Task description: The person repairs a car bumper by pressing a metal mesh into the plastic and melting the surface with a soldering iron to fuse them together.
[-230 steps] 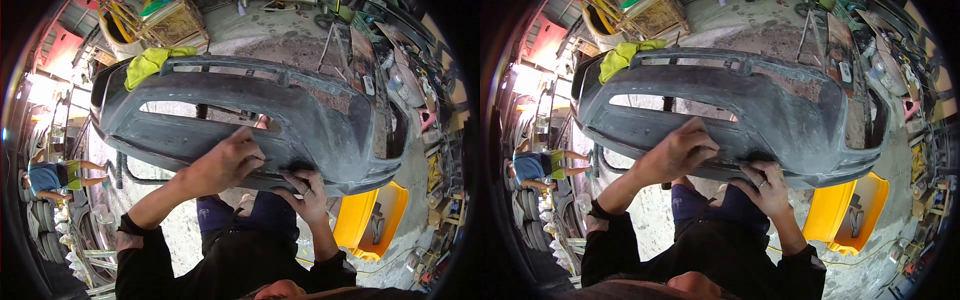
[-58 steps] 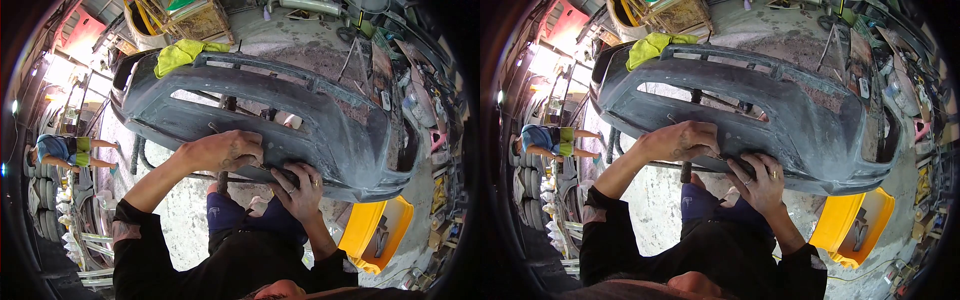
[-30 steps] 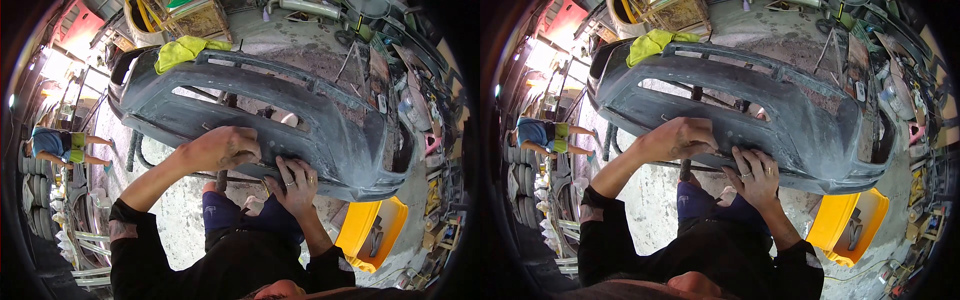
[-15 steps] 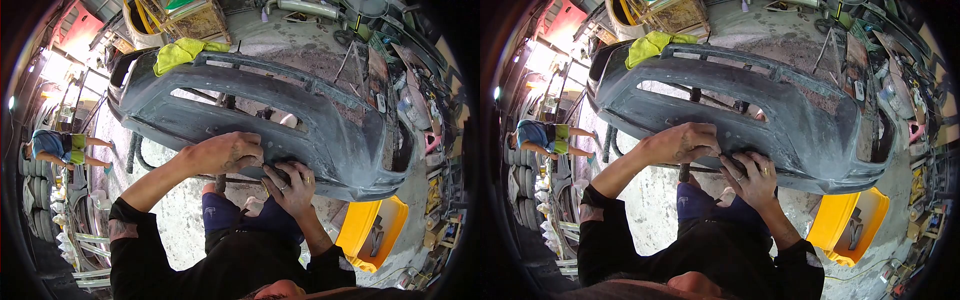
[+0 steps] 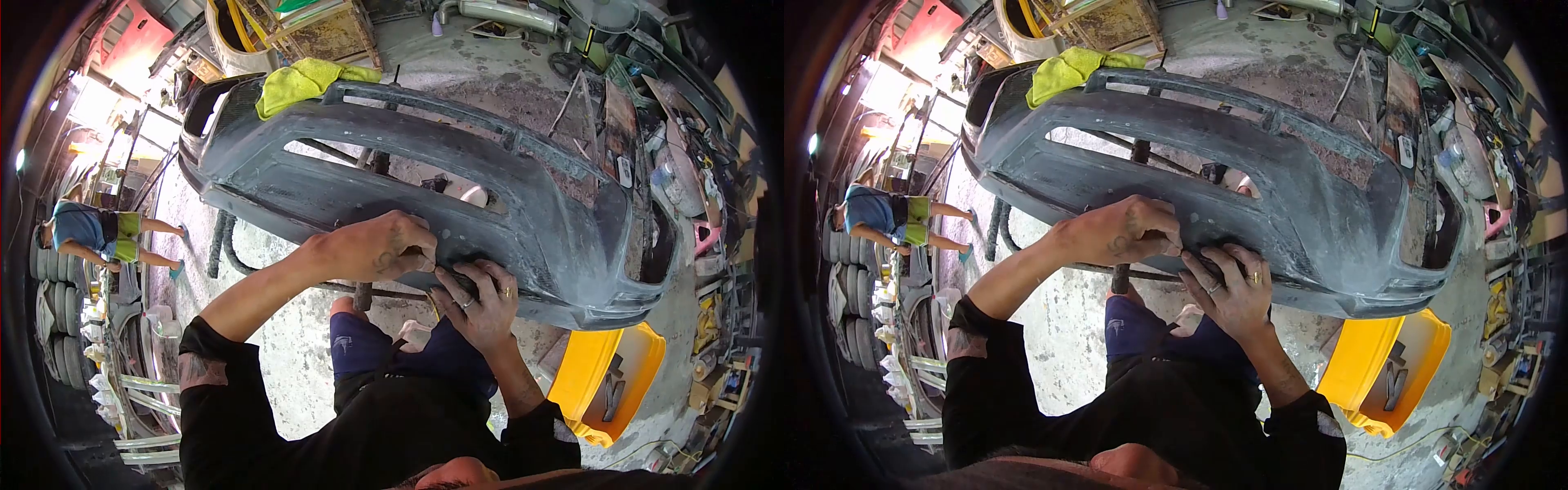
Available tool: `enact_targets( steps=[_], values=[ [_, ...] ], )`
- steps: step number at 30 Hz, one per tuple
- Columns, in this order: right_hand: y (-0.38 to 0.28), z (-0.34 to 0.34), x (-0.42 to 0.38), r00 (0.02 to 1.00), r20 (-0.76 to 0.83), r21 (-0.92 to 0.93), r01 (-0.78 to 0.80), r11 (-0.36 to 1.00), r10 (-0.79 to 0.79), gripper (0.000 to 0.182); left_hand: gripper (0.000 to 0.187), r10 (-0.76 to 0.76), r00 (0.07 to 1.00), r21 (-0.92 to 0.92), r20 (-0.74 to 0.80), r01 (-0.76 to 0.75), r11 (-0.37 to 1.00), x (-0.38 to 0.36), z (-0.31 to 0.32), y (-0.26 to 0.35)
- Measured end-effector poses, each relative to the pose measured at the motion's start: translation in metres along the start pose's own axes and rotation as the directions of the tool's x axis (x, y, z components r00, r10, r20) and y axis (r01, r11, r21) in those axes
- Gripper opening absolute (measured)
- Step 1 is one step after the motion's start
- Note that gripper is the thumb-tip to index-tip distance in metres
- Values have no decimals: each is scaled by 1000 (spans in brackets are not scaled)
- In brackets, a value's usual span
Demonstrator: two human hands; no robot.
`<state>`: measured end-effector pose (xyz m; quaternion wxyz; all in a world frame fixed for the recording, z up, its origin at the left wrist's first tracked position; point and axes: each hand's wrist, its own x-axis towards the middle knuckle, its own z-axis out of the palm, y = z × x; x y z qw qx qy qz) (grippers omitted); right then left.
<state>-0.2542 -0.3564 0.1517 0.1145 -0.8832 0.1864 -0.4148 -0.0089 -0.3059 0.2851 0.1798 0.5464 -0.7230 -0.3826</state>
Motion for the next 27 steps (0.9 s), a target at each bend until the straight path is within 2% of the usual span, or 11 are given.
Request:
enact_targets(
  steps=[3, 6, 8, 12, 14, 20, 27],
  values=[
    [1, -1, 1, 1000, -9, -9, 4, 1000, -5, 47, 9, -62, 998, 9, 32, 62, 998, 2, -2, 2],
    [1, -2, 0, 1000, -8, -14, 14, 1000, -14, 50, 10, 33, 999, 37, -4, -33, 999, -1, -2, 3],
    [-1, 0, -2, 999, 6, -13, -53, 999, 53, 57, 12, 61, 998, 228, 8, -61, 972, -5, -7, 6],
    [1, 3, -3, 998, -24, -2, -66, 998, 66, 61, 16, 90, 996, 213, -18, -85, 973, -7, -2, 1],
    [4, 3, -4, 999, -31, -16, 20, 1000, -20, 60, 30, 125, 992, 252, -19, -116, 961, -8, -1, 4],
    [5, 5, -6, 998, -42, -5, 37, 999, -37, 56, 42, 156, 987, 244, -30, -144, 959, -11, -1, 4],
    [4, 2, -3, 999, -8, 2, 46, 999, -46, 53, 48, 128, 992, 251, -7, -122, 960, -13, 3, 0]
  ],
)
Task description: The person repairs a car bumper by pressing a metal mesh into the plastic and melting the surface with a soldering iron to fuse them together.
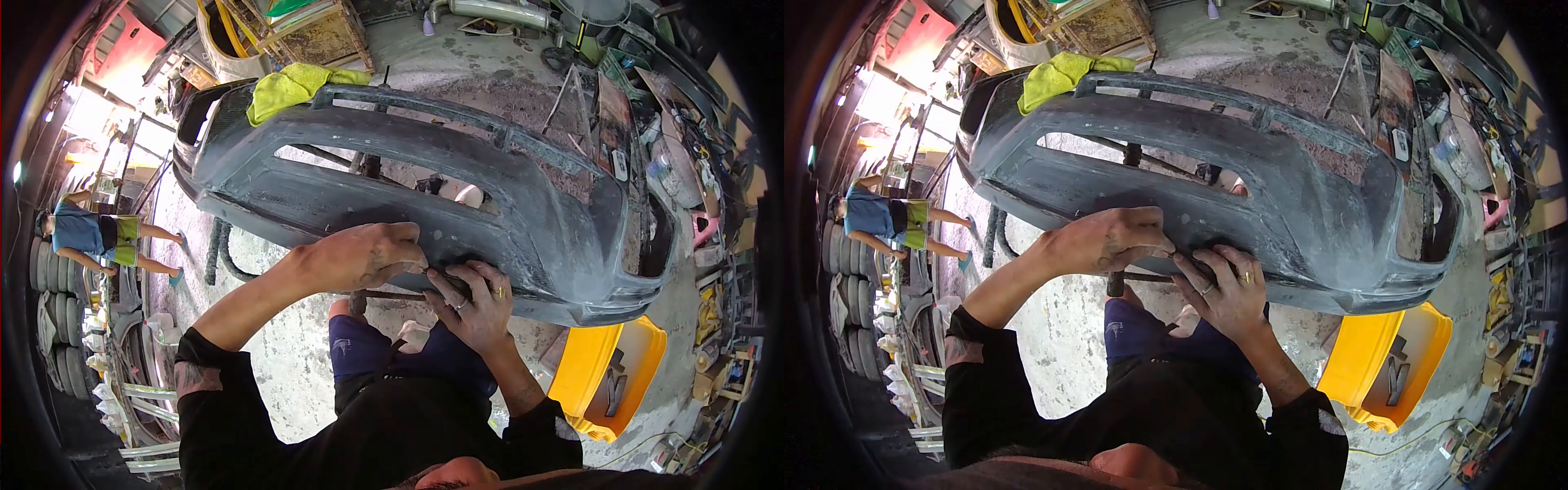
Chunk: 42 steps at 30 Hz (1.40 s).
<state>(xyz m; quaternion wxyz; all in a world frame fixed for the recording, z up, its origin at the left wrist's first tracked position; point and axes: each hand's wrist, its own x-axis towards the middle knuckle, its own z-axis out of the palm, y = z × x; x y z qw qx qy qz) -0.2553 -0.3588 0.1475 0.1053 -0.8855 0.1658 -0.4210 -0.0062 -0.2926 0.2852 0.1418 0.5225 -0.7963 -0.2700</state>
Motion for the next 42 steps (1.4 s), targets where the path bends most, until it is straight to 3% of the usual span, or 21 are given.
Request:
enact_targets(
  steps=[3, 5, 6, 9, 12, 14, 15, 17, 27, 29, 36, 42],
  values=[
    [-2, -2, 1, 1000, 9, -16, -23, 1000, 23, 50, 47, -45, 997, 53, 63, 41, 998, -2, 0, 5],
    [-2, -2, 0, 999, 15, -21, -32, 999, 33, 50, 43, -85, 990, 242, 112, 55, 969, -2, -3, 15],
    [-2, -2, 0, 999, 14, -23, -31, 999, 31, 50, 43, -82, 990, 242, 111, 53, 969, -3, -1, 14],
    [-2, -2, 0, 999, 13, -23, -35, 999, 35, 50, 39, 35, 999, 294, 37, -44, 955, -6, 4, 7],
    [-4, -2, 2, 999, 2, -8, -39, 999, 39, 55, 35, 7, 999, 160, 43, -14, 987, -4, 4, 2],
    [-6, -2, 4, 992, -13, 5, -123, 992, 124, 61, 30, 104, 989, 88, -106, -95, 992, -3, 5, -2],
    [-5, -2, 4, 992, -15, 4, -124, 992, 124, 61, 30, 105, 989, 90, -105, -96, 991, -3, 3, 1],
    [-4, -3, 3, 995, 11, -8, -103, 995, 103, 64, 25, -39, 997, 7, -64, 39, 999, -8, -3, 8],
    [-2, 1, -1, 995, -16, -2, -94, 996, 94, 57, 22, -7, 998, 22, -58, 9, 1000, 1, -2, 0],
    [-1, 1, -1, 996, -24, 4, -87, 996, 87, 55, 16, -62, 998, -8, 32, 62, 998, 2, -5, -2],
    [2, 1, -4, 999, -38, 14, -14, 1000, 15, 54, 23, 1, 1000, -93, 15, 1, 996, 11, -4, -5],
    [3, 2, -3, 999, -34, 0, 15, 1000, -15, 54, 20, -99, 993, -104, 58, 104, 989, 10, -5, 5]
  ],
)
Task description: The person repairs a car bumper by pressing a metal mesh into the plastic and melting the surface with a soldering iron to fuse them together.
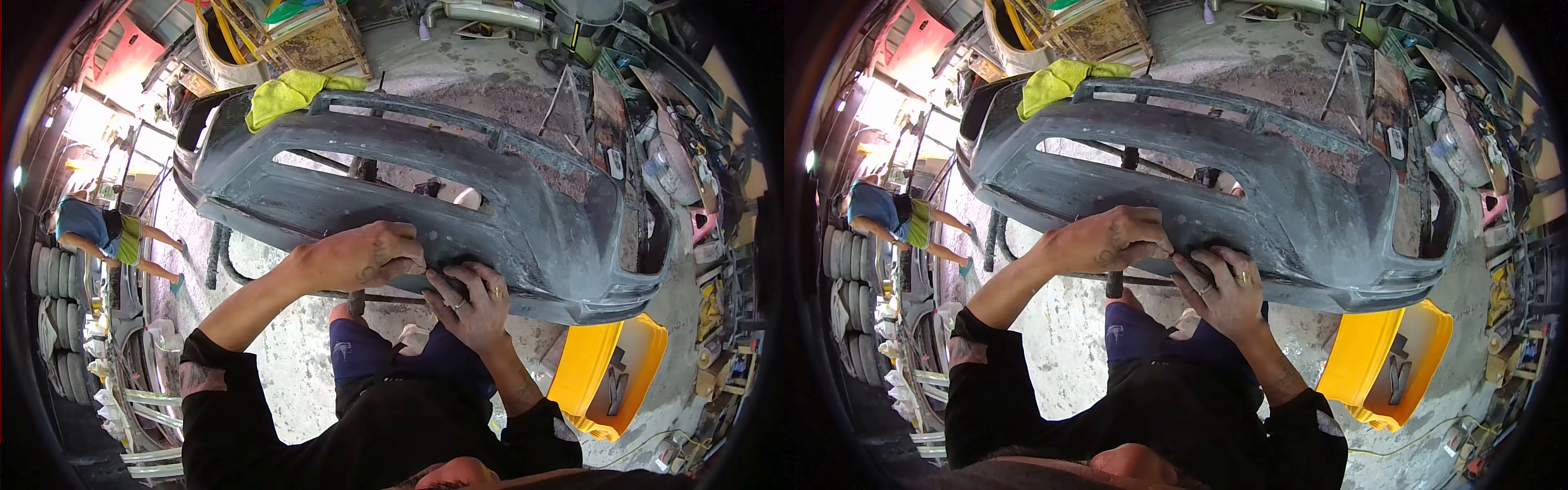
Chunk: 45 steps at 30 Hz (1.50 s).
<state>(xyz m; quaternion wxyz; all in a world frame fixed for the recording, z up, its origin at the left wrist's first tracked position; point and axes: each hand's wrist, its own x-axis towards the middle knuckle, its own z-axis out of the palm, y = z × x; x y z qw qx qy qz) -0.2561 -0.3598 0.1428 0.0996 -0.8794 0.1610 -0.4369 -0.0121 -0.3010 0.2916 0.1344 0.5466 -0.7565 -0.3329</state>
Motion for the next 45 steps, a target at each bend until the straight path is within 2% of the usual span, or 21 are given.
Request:
enact_targets(
  steps=[3, 5, 9, 18, 21, 24, 29, 33, 35, 38, 41, 45],
  values=[
    [-1, 1, -1, 1000, -5, -6, -1, 1000, 1, 56, 10, -26, 1000, -68, 2, 26, 997, 3, -1, 3],
    [-4, -1, 0, 995, 20, 3, -99, 995, 99, 53, 11, 20, 1000, -95, -13, -22, 995, 6, -1, -2],
    [-7, -4, 6, 986, -21, 33, -165, 986, 166, 55, 12, -19, 999, -26, -39, 18, 1000, 2, -7, -3],
    [-5, -2, 4, 989, -6, 39, -146, 989, 146, 49, 17, 19, 1000, 21, -9, -19, 1000, 4, -2, -3],
    [-5, -1, 3, 990, -9, 32, -137, 990, 137, 45, 15, 51, 999, -33, -12, -52, 998, 9, -2, -1],
    [-5, -1, 2, 989, -27, 36, -143, 989, 145, 44, 16, 51, 999, 42, 17, -52, 998, 11, -4, -2],
    [-6, -1, 7, 992, -43, -8, -118, 993, 118, 44, 14, 29, 998, 9, 49, -30, 1000, 9, -8, -7],
    [-5, -1, 7, 992, -27, -4, -121, 993, 121, 45, 13, 48, 999, -65, 0, -48, 997, 1, -25, -6],
    [-6, -1, 7, 991, -15, -4, -132, 991, 132, 46, 11, 60, 991, 11, -118, -59, 998, -6, -28, -9],
    [-8, -2, 10, 989, -6, 11, -145, 989, 145, 47, 14, 5, 999, 53, -33, -3, 999, -12, -26, -9],
    [-9, -5, 12, 988, 24, 18, -152, 988, 152, 47, 8, 1, 998, 110, -59, 6, 994, -12, -19, -7],
    [-12, -7, 18, 986, 36, 58, -164, 985, 162, 45, 10, 4, 999, 114, -33, -1, 993, -8, -20, -10]
  ],
)
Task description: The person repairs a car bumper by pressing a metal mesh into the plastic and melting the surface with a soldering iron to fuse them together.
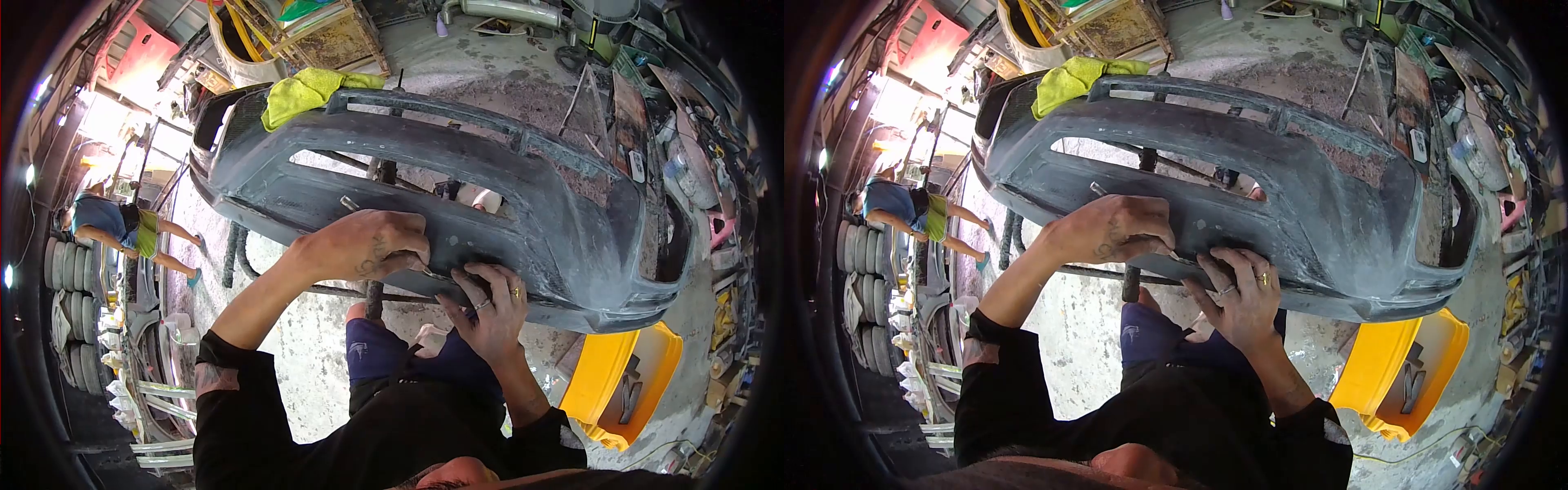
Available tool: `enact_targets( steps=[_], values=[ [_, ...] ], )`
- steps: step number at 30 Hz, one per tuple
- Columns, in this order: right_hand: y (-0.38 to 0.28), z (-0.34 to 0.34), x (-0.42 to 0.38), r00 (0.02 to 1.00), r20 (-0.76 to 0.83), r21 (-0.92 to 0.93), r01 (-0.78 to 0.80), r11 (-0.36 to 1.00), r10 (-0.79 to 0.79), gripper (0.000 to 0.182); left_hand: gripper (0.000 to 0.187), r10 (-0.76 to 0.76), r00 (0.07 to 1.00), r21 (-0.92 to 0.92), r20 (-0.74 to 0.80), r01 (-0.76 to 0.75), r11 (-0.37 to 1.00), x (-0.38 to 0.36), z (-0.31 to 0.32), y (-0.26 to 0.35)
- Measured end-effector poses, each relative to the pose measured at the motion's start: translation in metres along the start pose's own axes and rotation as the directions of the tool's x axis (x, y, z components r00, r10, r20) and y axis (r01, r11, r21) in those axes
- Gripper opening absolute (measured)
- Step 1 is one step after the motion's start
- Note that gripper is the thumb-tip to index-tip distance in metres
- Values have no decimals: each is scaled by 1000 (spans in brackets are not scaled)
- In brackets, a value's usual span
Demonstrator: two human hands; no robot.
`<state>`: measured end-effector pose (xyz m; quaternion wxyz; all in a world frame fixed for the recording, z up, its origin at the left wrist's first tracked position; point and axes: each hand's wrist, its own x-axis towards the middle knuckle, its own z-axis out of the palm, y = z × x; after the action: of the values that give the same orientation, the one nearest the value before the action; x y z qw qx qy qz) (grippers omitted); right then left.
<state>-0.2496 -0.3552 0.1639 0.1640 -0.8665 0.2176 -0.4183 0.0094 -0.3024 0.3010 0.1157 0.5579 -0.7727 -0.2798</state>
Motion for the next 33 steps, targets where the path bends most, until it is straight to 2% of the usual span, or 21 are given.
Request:
enact_targets(
  steps=[2, 5, 9, 11, 15, 17, 21, 23, 27, 29, 30, 32, 33],
  values=[
    [-2, 2, 2, 1000, -13, 49, -6, 999, 7, 46, 12, 40, 998, 80, 38, -43, 996, 3, -1, 1],
    [-2, 10, 0, 1000, -24, 79, 7, 997, -5, 48, 13, 118, 993, 139, 10, -119, 983, 7, -5, 3],
    [0, 14, -3, 997, -54, -10, 56, 998, -57, 48, 10, 123, 992, 155, 34, -127, 980, 10, -7, 1],
    [2, 13, -4, 996, -57, 3, 67, 998, -67, 49, 9, 156, 984, 236, 89, -173, 956, 12, -6, -1],
    [0, 13, -3, 997, -34, -26, 72, 997, -73, 51, 11, 152, 972, 282, 180, -199, 939, 20, -11, -4],
    [-4, 9, 1, 995, 5, -73, 97, 993, -97, 52, 11, 166, 971, 62, 171, -179, 982, 22, -10, -15],
    [-5, 9, 2, 993, 62, -111, 103, 988, -97, 50, 7, 137, 963, -37, 234, -132, 991, 25, -13, -14],
    [-5, 9, 4, 992, 80, -101, 107, 989, -99, 49, 6, 55, 968, -133, 245, -23, 991, 24, -14, -9],
    [-2, 12, 3, 991, 59, -83, 124, 989, -120, 54, 8, 116, 975, -159, 192, -85, 984, 18, -9, -13],
    [-3, 10, 3, 991, 64, -83, 120, 989, -115, 55, 9, 23, 975, -190, 220, 19, 982, 15, -8, -9],
    [-3, 9, 3, 991, 64, -81, 119, 990, -114, 55, 9, 22, 975, -190, 221, 21, 982, 13, -4, -8],
    [-2, 9, 2, 992, 28, -37, 127, 991, -126, 56, 9, 71, 994, -195, 80, -54, 979, 8, 6, -6],
    [-1, 9, 1, 992, 28, -35, 127, 991, -126, 56, 9, 69, 994, -194, 80, -52, 980, 6, 8, -5]
  ],
)
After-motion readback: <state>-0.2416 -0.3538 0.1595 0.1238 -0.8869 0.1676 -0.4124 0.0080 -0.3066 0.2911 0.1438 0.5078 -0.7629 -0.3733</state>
